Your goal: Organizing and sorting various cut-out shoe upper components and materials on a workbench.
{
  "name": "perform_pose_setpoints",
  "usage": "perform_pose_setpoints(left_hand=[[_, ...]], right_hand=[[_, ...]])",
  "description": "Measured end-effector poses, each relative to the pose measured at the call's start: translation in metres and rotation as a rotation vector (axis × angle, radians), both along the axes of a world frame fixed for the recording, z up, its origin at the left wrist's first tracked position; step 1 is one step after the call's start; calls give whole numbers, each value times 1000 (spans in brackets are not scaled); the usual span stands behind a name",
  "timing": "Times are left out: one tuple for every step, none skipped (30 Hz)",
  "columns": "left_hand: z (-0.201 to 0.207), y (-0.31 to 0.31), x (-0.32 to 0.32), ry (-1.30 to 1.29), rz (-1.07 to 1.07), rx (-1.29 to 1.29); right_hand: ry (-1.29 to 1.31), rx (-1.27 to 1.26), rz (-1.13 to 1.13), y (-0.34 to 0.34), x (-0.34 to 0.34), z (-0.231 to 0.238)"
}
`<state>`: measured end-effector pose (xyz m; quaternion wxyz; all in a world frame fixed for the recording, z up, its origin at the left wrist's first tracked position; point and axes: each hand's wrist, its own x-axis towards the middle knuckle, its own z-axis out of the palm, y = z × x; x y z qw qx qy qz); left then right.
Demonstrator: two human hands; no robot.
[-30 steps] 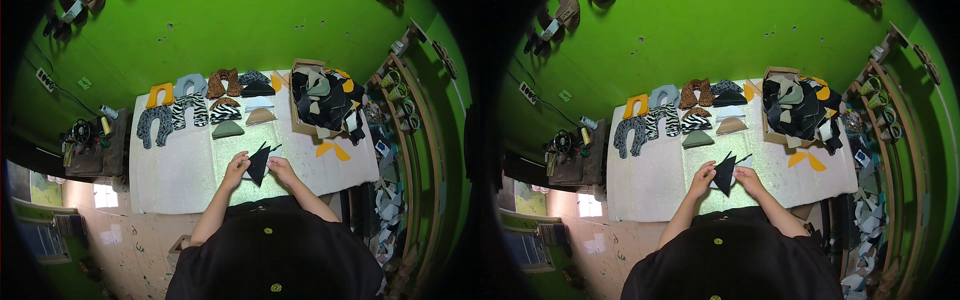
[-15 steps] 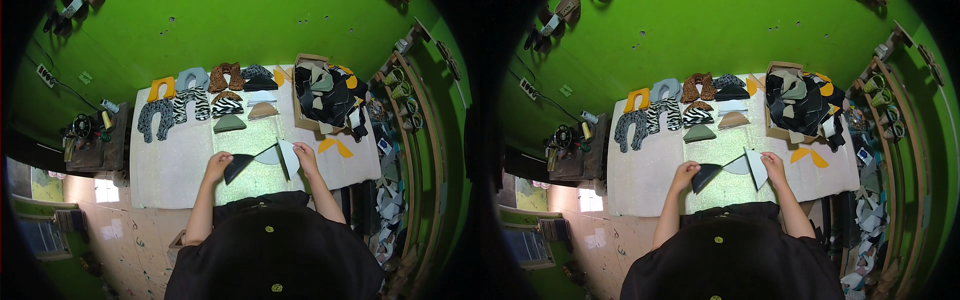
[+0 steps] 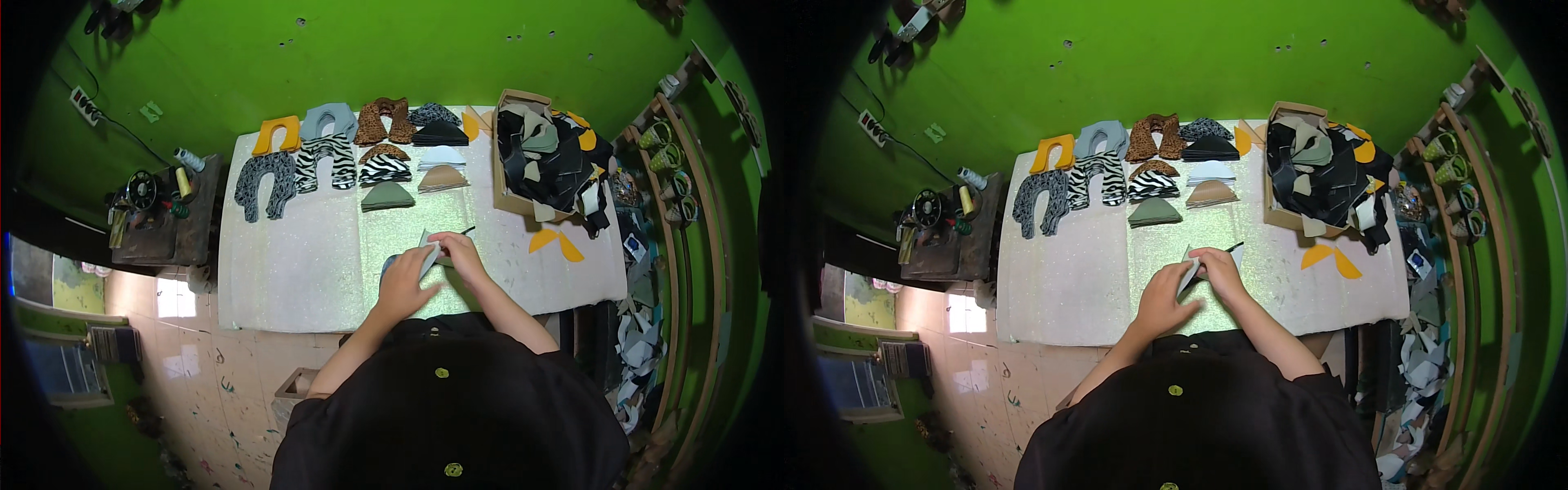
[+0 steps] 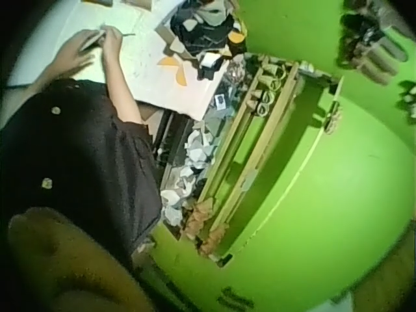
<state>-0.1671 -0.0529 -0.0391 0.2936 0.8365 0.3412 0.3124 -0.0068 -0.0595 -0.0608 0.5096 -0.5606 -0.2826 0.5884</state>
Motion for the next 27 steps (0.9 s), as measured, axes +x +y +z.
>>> perform_pose_setpoints(left_hand=[[-9, 0, -2, -4, 83, -90], [-14, 2, -5, -86, 145, -249], [-12, 5, -10, -75, 216, -240], [-23, 9, -18, -92, 254, -268], [-36, 14, -26, -111, 295, -294], [-39, 18, -33, -160, 296, -454], [-42, 22, -39, -209, 296, -615], [-53, 26, -49, -178, 288, -647], [-65, 28, -54, -179, 293, -643], [-77, 29, -59, -120, 310, -603], [-84, 30, -60, -61, 320, -566], [-85, 29, -57, -61, 340, -574], [-87, 28, -55, -60, 335, -574], [-83, 25, -53, 41, 356, -539], [-82, 23, -51, 142, 376, -503], [-87, 20, -48, 190, 378, -466], [-89, 16, -45, 190, 373, -467], [-90, 13, -41, 262, 391, -318], [-92, 9, -39, 331, 407, -168], [-103, 9, -38, 310, 415, -170], [-100, 7, -35, 309, 410, -169], [-97, 4, -31, 320, 399, -116], [-93, 1, -30, 332, 390, -64], [-90, 1, -30, 333, 389, -65], [-88, 3, -31, 353, 335, -104], [-84, 4, -31, 373, 280, -141], [-83, 5, -31, 376, 286, -144]], right_hand=[[2, -1, 8, 2, -2, -2], [69, 12, 72, 3, 0, -5], [136, 25, 135, 3, 1, -7], [7, 38, 196, 3, 3, -9], [6, 37, 199, 2, 2, -8], [-430, 56, 204, 0, 2, -9], [-867, 72, 203, -1, 2, -8], [-970, -39, 284, -1, 6, -5], [-970, -34, 287, -4, 8, -9], [-1197, -59, 308, -9, 10, -19], [-1425, -91, 322, -11, 16, -28], [-1454, -159, 437, -11, 25, -34], [-1454, -163, 433, -12, 34, -40], [-1386, -157, 470, -14, 38, -38], [-1317, -150, 505, -15, 44, -37], [-1350, -68, 542, -17, 50, -33], [-1350, -72, 538, -20, 53, -34], [-1442, 44, 502, -23, 55, -35], [-1531, 162, 466, -27, 58, -38], [-1533, 161, 462, -29, 62, -45], [-1540, 232, 392, -31, 67, -53], [-1544, 302, 323, -32, 71, -61], [-1544, 300, 322, -32, 71, -60], [-1484, 220, 256, -31, 72, -58], [-1422, 140, 191, -29, 71, -57], [-1389, 223, 45, -28, 71, -59], [-1385, 225, 53, -23, 65, -45]])
